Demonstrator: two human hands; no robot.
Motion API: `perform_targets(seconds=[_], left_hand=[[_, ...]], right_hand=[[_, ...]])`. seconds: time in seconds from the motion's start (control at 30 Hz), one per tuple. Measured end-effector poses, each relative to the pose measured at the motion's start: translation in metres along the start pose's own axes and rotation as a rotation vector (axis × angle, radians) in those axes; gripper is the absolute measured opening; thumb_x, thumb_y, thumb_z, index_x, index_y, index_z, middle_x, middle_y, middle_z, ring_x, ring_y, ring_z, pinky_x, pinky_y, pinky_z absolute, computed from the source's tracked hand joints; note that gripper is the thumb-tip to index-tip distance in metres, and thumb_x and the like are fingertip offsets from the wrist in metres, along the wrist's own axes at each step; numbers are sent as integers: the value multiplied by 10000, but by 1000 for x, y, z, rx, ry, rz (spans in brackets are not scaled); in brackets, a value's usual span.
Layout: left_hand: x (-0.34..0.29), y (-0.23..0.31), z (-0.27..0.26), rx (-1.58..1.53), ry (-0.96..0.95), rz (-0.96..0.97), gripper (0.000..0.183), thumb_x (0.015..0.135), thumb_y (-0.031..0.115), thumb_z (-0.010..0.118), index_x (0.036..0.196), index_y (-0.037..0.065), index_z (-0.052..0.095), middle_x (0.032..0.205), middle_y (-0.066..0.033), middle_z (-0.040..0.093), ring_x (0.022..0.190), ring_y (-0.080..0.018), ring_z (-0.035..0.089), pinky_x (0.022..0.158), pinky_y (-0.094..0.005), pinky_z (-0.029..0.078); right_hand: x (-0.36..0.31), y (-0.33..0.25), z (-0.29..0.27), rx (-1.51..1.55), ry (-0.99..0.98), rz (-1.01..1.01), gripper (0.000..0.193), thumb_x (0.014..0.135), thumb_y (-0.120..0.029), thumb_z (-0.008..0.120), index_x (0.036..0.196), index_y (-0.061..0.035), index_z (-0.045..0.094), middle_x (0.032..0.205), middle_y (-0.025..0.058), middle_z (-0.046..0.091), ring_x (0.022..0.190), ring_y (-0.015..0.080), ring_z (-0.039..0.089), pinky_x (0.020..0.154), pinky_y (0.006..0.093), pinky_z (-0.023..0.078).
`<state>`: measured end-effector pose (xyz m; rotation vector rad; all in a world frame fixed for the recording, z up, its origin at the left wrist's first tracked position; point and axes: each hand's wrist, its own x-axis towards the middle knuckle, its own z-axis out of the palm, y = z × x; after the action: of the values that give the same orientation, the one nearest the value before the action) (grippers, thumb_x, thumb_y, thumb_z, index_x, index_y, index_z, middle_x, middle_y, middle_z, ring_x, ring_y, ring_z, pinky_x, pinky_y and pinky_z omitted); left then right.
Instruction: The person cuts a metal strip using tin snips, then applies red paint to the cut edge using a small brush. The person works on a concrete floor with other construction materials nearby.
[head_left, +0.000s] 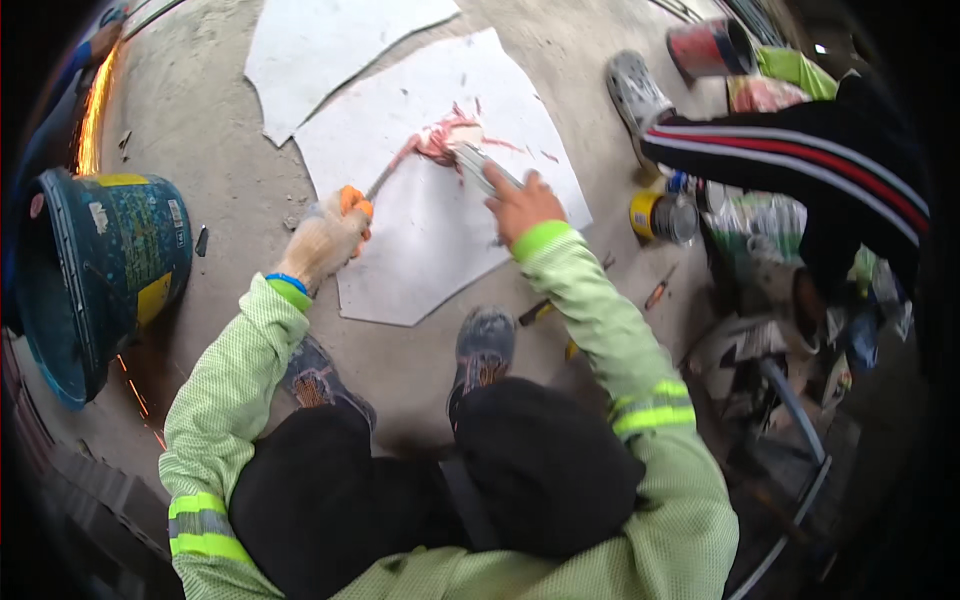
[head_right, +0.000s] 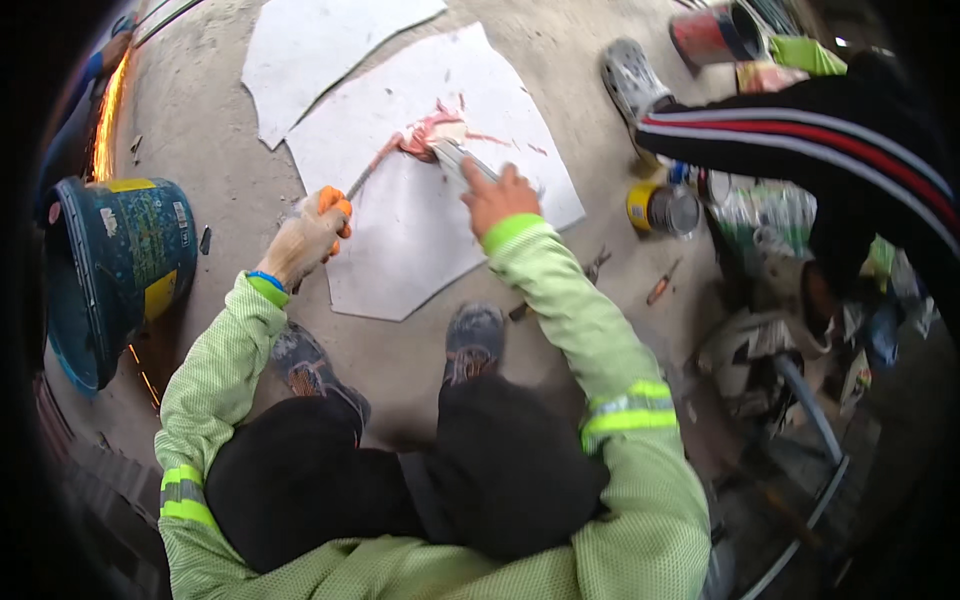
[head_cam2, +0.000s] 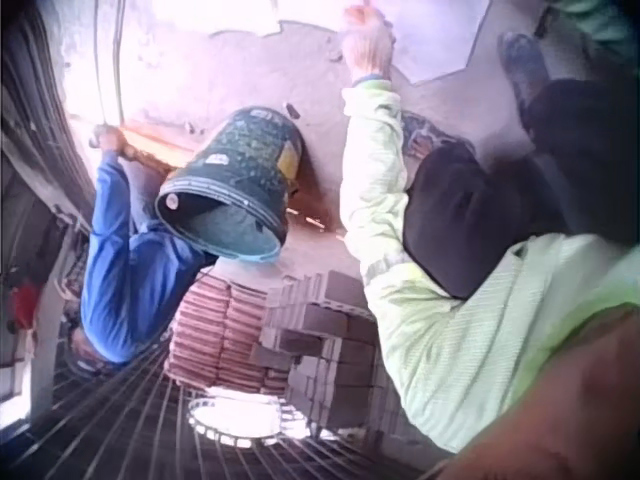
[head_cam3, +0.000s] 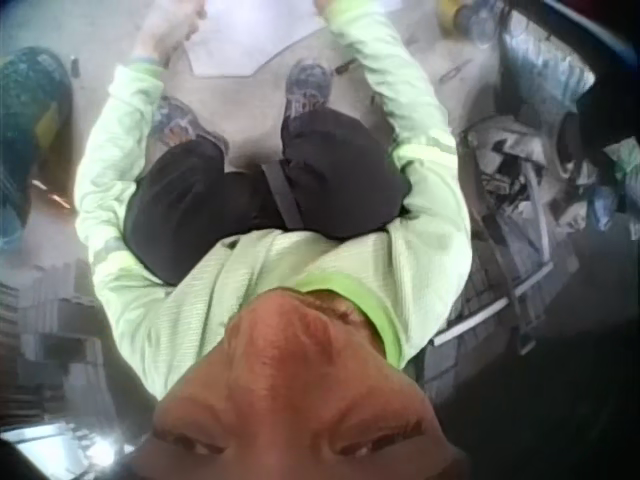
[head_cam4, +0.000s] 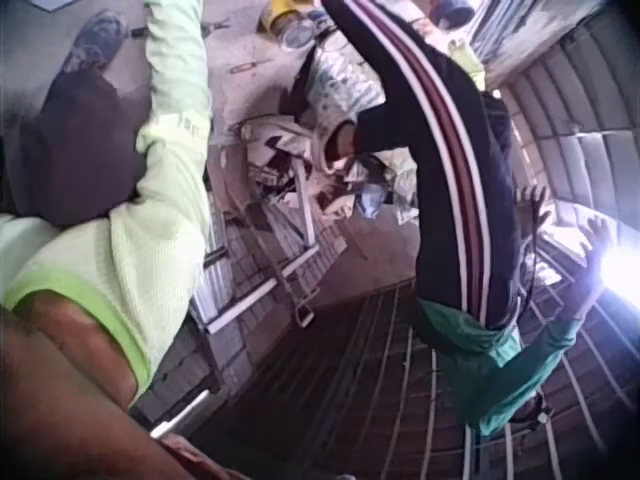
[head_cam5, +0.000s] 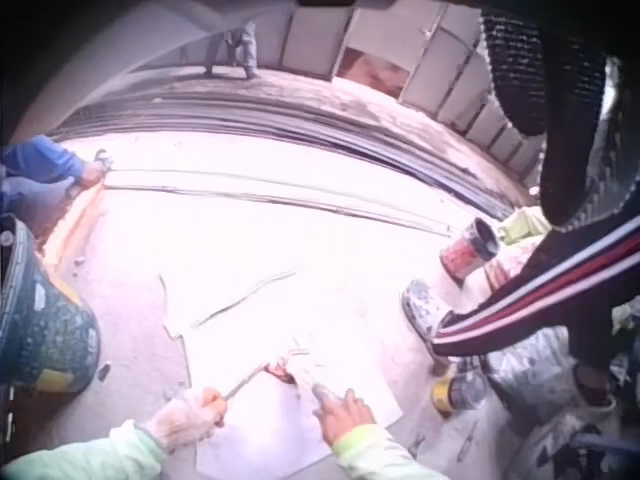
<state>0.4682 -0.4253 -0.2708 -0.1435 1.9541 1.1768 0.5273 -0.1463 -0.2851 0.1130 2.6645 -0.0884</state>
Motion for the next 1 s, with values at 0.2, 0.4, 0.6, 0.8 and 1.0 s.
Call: perform_targets(seconds=[0.2, 0.4, 0.6, 0.8, 1.0], left_hand=[[-3, -5, 1, -68, -14, 3, 224, 916, 224, 486, 932, 14, 561, 708, -51, 588, 522, -97, 506, 480, -281, 416], [3, -18, 25, -104, 112, 58, 201, 925, 208, 493, 913, 14, 542, 703, -48, 570, 529, -88, 494, 473, -264, 405], [1, -14, 26, -144, 114, 32, 197, 914, 208, 501, 899, 17, 544, 696, -46, 563, 528, -85, 481, 487, -268, 410], [-3, -7, 20, -138, 89, 31, 205, 900, 208, 504, 919, 14, 568, 707, -45, 584, 513, -78, 474, 483, -267, 405], [1, -6, 11, -136, 112, 36, 231, 905, 214, 512, 829, 8, 582, 609, -53, 579, 522, -123, 545, 520, -295, 451]], right_hand=[[54, 93, -83, 865, -562, 111, 524, 1013, -459, 413, 1384, -96, 483, 808, 94, 594, 597, 168, 615, 528, 321, 551], [96, 23, -101, 190, -419, 181, 480, 997, -430, 446, 1346, -114, 542, 947, 125, 641, 727, 226, 642, 649, 367, 547], [55, -68, -52, -148, -268, 203, 420, 982, -373, 478, 1265, -83, 589, 1256, 204, 627, 1196, 369, 590, 1027, 478, 462], [90, -29, -89, 16, -447, 108, 485, 1001, -395, 472, 1389, -110, 527, 1145, 199, 680, 1101, 300, 653, 974, 398, 507], [53, -51, -39, -235, -394, 90, 382, 1007, -286, 430, 1357, -186, 547, 1467, 91, 451, 1292, 343, 481, 1034, 516, 471]])
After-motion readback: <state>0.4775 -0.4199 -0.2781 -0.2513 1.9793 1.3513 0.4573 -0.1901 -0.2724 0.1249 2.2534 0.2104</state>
